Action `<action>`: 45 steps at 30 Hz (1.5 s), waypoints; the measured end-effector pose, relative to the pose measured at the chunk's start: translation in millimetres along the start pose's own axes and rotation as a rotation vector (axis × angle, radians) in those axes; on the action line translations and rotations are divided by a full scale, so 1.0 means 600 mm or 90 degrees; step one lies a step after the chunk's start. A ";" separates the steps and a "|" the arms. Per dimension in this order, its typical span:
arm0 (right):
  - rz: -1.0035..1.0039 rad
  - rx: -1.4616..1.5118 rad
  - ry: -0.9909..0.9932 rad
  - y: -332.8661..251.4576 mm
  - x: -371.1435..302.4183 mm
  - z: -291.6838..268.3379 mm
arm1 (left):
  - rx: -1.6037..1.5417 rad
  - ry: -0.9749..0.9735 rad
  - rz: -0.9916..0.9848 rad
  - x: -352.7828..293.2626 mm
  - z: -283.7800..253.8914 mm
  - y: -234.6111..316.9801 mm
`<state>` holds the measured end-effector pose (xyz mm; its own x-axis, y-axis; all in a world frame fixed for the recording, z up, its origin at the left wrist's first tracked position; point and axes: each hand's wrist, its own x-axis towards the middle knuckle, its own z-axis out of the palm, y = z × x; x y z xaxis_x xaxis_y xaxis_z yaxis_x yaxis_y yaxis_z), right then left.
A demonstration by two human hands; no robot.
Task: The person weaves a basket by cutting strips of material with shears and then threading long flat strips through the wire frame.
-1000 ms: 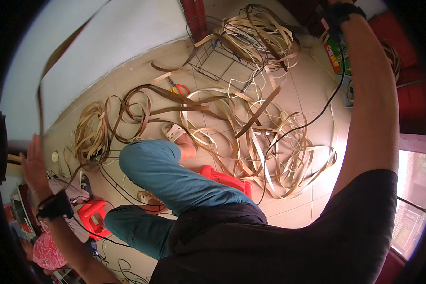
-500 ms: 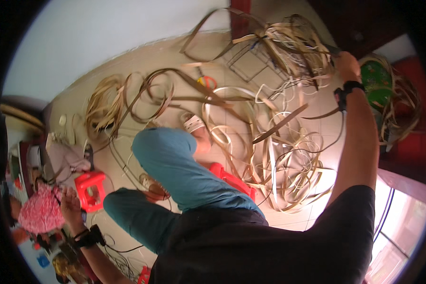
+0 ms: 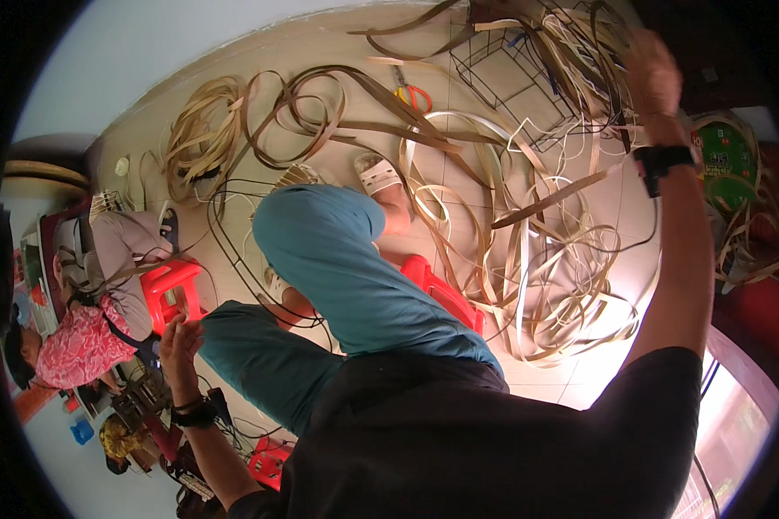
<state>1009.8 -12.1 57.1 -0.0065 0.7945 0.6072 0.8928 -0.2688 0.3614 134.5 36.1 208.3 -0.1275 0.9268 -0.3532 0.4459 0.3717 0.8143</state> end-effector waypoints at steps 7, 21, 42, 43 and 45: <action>0.047 0.569 -0.659 -0.515 -0.108 0.025 | -0.035 0.055 -0.099 -0.006 -0.024 -0.067; 0.258 0.398 -0.691 -0.792 -0.126 0.213 | -0.216 0.248 -0.138 -0.002 -0.077 -0.157; 0.428 1.059 0.322 -0.293 0.272 -0.361 | -0.268 0.118 0.028 0.011 0.026 -0.046; 0.445 1.117 0.247 -0.323 0.262 -0.378 | -0.269 0.054 0.075 0.004 0.030 -0.030; 0.222 1.238 -0.027 -0.407 0.187 -0.417 | -0.240 -0.045 0.109 -0.021 0.078 0.019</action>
<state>678.4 6.6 213.8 0.2306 0.8664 0.4429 0.0540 0.4431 -0.8948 182.6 26.2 200.2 -0.0128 0.9757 -0.2186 0.0986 0.2188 0.9708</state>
